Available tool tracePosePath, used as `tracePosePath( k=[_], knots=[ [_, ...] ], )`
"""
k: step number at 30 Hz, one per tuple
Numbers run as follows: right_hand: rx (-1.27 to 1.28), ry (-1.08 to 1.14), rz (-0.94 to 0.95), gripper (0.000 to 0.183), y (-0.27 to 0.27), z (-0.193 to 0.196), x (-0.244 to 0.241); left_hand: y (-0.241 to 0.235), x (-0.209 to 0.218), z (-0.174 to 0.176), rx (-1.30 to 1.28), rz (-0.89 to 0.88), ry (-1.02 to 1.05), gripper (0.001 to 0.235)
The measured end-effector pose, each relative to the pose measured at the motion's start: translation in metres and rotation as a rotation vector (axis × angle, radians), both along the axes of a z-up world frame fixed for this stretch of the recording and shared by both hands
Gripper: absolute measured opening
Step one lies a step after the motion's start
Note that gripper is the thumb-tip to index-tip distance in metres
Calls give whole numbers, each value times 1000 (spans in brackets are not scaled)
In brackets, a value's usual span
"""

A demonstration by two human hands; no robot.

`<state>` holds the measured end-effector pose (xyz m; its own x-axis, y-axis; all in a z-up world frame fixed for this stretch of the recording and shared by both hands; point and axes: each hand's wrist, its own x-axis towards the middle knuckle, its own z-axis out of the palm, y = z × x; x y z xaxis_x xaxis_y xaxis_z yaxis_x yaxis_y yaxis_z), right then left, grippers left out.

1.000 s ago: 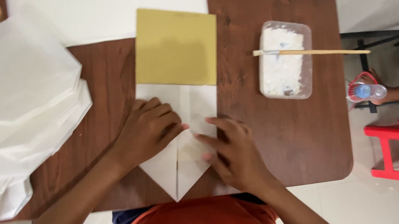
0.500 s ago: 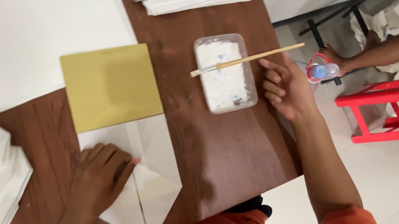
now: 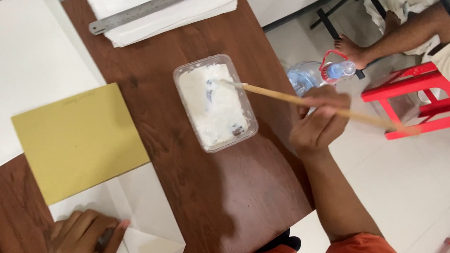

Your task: Manually assembling a paper bag by folding paper around a template and applying glue with a brush.

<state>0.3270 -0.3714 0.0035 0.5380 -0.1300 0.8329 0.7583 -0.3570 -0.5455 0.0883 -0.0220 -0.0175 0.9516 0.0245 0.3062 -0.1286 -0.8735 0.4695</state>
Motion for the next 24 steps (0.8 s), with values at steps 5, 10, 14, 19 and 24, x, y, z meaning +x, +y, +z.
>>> tracePosePath(
  k=[5,10,14,19,24],
  knots=[
    [-113,-151,266,42,-11,-14,1,1,-3,-12,24,25,-7,23],
    [-225,-114,270,29,-18,-23,-6,4,-4,-16,6,29,0,23],
    [-18,-90,201,33,-11,-21,-9,5,-5,-16,-3,20,3,21],
    [-159,90,223,42,-8,-9,-15,3,-3,-12,-41,32,-2,22],
    [395,450,147,41,18,20,-27,3,5,11,-86,-28,36,21]
  ],
)
